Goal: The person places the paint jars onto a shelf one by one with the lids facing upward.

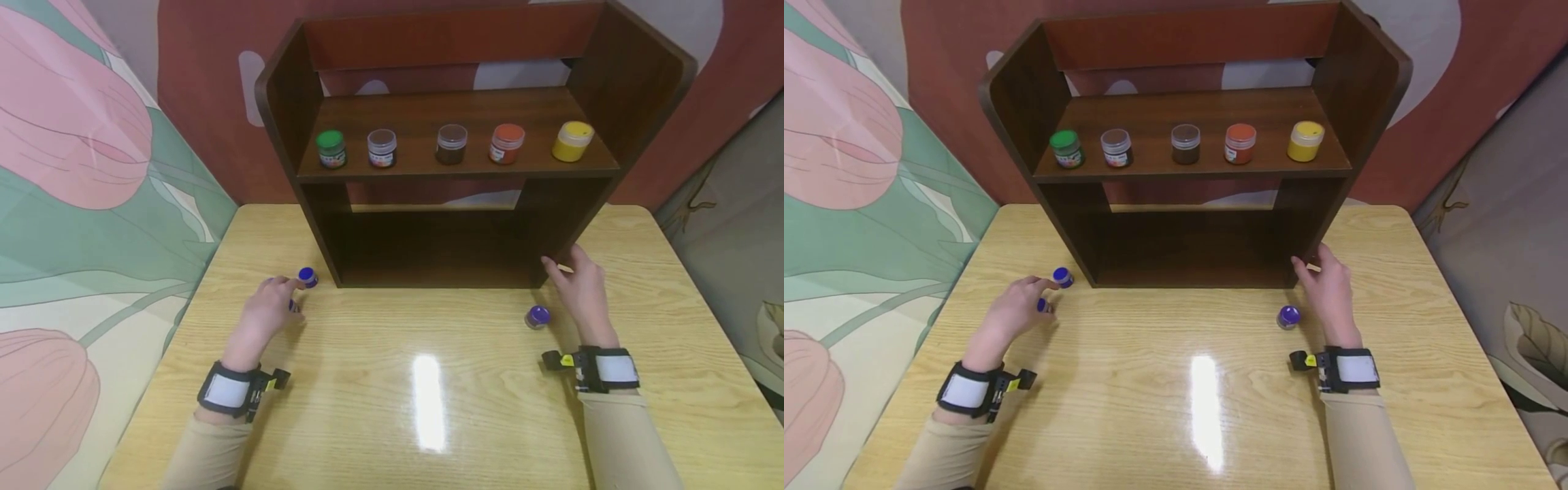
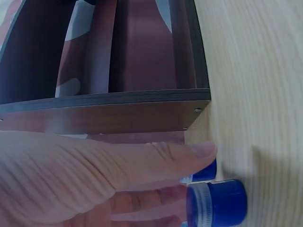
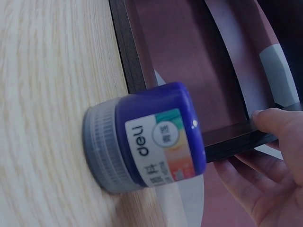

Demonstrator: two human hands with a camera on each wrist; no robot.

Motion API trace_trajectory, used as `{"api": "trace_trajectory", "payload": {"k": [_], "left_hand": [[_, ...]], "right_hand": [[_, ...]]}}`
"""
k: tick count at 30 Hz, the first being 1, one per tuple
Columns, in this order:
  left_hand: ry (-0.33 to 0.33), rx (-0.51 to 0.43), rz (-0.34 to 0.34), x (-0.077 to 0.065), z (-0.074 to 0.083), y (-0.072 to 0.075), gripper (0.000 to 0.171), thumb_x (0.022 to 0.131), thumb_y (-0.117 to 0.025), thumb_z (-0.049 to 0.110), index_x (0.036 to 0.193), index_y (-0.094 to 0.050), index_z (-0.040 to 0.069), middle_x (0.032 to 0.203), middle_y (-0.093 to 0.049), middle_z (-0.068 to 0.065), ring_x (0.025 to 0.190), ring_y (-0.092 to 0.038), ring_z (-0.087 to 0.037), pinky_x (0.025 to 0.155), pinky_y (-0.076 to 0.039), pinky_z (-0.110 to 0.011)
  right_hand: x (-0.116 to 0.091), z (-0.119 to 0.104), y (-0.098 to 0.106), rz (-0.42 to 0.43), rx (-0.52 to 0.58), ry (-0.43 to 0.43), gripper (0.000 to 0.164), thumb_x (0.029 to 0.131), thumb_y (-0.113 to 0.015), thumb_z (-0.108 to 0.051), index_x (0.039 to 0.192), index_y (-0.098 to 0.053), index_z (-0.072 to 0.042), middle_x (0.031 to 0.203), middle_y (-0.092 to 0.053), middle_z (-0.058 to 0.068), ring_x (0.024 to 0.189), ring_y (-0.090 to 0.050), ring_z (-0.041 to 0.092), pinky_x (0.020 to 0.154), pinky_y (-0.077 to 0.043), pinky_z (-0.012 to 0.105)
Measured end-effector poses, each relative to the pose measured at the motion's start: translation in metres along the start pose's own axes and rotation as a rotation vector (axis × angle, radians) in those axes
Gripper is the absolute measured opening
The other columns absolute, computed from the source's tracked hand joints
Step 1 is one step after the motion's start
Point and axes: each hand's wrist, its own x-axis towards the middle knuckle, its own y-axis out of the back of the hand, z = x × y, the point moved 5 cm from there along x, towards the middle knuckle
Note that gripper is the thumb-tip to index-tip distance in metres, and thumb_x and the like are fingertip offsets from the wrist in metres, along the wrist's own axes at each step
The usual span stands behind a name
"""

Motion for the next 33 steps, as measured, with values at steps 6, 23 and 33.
{"api": "trace_trajectory", "payload": {"k": [6, 23, 33], "left_hand": [[0.026, -0.056, -0.051, 0.005, -0.004, -0.007, 0.063, 0.077, -0.082, 0.009, 0.136, -0.058, 0.006, 0.140, -0.052, -0.029, 0.125, -0.053, -0.048, 0.099, -0.050, -0.061], [0.048, -0.115, -0.091, 0.009, -0.011, -0.015, 0.039, 0.080, -0.069, -0.011, 0.117, -0.066, 0.000, 0.117, -0.065, -0.025, 0.110, -0.063, -0.041, 0.091, -0.057, -0.050], [0.036, -0.125, -0.096, 0.012, -0.011, -0.020, 0.033, 0.083, -0.069, -0.009, 0.115, -0.065, -0.003, 0.116, -0.066, -0.026, 0.109, -0.064, -0.041, 0.093, -0.056, -0.051]], "right_hand": [[-0.001, 0.000, 0.001, -0.006, 0.000, -0.013, 0.039, 0.100, -0.061, -0.031, 0.122, -0.059, 0.001, 0.117, -0.069, 0.026, 0.110, -0.067, 0.045, 0.086, -0.055, 0.051], [-0.002, -0.001, 0.001, -0.023, -0.004, -0.034, 0.040, 0.100, -0.059, -0.033, 0.123, -0.059, 0.000, 0.117, -0.069, 0.024, 0.114, -0.066, 0.041, 0.089, -0.055, 0.050], [-0.001, -0.002, 0.001, -0.019, -0.001, -0.024, 0.039, 0.100, -0.060, -0.032, 0.122, -0.060, 0.000, 0.116, -0.070, 0.024, 0.113, -0.066, 0.042, 0.088, -0.055, 0.048]]}}
